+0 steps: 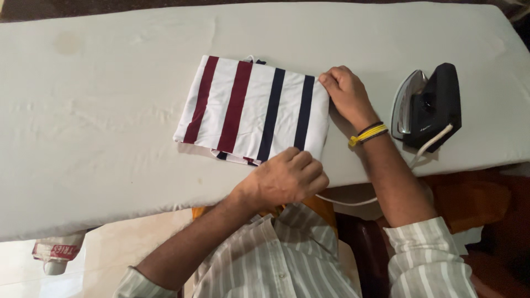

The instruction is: The person irons a striped polo shirt on an ironing board using an iron, then folds the shirt by hand, smoothing the fabric and positioning the collar.

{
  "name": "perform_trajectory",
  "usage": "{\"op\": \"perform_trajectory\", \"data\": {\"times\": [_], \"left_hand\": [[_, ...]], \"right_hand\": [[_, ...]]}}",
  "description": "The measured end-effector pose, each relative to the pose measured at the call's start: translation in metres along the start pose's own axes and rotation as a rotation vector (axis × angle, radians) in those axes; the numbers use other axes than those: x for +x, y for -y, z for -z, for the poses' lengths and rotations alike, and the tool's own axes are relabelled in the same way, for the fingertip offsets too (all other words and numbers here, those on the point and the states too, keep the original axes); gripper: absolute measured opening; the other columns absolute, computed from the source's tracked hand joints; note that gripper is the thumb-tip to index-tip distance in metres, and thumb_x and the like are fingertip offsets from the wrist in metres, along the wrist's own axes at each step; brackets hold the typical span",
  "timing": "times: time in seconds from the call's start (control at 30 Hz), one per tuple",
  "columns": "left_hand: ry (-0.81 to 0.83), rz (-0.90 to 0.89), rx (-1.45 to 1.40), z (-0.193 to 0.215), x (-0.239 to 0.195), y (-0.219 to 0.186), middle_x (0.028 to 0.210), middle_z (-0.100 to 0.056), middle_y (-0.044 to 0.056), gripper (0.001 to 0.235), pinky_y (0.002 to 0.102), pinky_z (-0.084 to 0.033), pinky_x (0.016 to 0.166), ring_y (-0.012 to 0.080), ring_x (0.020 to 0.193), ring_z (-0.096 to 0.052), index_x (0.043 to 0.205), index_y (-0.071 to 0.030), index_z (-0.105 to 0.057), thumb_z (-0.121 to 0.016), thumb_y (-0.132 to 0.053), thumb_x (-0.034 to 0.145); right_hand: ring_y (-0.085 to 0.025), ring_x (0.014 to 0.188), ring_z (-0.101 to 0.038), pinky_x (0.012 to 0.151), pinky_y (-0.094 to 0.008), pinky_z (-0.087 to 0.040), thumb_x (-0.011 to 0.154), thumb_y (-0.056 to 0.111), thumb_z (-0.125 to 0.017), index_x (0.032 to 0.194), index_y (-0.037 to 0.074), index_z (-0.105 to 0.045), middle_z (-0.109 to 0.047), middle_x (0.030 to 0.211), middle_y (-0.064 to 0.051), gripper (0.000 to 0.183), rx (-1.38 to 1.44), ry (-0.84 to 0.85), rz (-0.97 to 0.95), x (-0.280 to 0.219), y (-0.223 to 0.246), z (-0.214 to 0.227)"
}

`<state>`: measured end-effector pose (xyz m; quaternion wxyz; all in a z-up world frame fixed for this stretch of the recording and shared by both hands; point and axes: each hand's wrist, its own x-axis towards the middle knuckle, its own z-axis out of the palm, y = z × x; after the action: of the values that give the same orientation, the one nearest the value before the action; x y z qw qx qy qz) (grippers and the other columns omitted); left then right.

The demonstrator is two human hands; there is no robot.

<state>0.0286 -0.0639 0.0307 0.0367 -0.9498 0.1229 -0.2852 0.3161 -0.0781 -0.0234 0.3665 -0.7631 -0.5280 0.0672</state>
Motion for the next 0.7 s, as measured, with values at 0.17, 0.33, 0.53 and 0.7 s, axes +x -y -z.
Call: {"op": "perform_trajectory", "data": {"times": [0.17,0.33,0.53,0.7], "left_hand": [[0.032,0.025,-0.007,-0.003,-0.008,-0.008,0.084,-0.060,0.001,0.013,0.030,-0.053,0.072,0.0157,0.080,-0.061,0.089,-0.012,-0.059,-0.071,-0.014,0.085],[0.117,0.057,-0.022,0.001,-0.005,-0.003,0.088,-0.061,0.002,0.015,0.031,-0.054,0.074,0.0162,0.084,-0.062,0.093,-0.011,-0.060,-0.071,-0.014,0.083],[0.124,0.209,0.149,0.012,-0.023,0.008,0.103,-0.063,0.003,0.022,0.035,-0.054,0.082,0.0187,0.097,-0.062,0.105,-0.013,-0.064,-0.068,-0.016,0.083],[0.216,0.308,0.233,0.029,-0.054,0.031,0.103,-0.063,0.002,0.025,0.037,-0.054,0.083,0.0188,0.095,-0.061,0.106,-0.017,-0.064,-0.067,-0.019,0.081]], "right_hand": [[-0.029,0.083,-0.064,0.076,-0.039,-0.051,0.102,0.033,-0.067,0.092,-0.002,-0.068,-0.065,0.092,-0.015,0.037,-0.080,0.023,-0.044,0.002,0.006,0.000],[-0.019,0.075,-0.064,0.069,-0.033,-0.053,0.094,0.027,-0.080,0.089,0.001,-0.071,-0.067,0.085,-0.010,0.028,0.037,0.027,-0.072,0.004,0.010,0.005],[-0.017,0.094,-0.067,0.080,-0.034,-0.055,0.090,0.020,-0.084,0.103,0.004,-0.069,-0.070,0.103,-0.007,0.025,0.170,-0.123,0.013,-0.011,0.048,0.008],[-0.030,0.143,-0.056,0.120,-0.046,-0.047,0.102,0.020,-0.074,0.129,0.012,-0.072,-0.065,0.144,-0.011,0.029,0.000,-0.008,0.398,-0.010,0.086,0.003]]}}
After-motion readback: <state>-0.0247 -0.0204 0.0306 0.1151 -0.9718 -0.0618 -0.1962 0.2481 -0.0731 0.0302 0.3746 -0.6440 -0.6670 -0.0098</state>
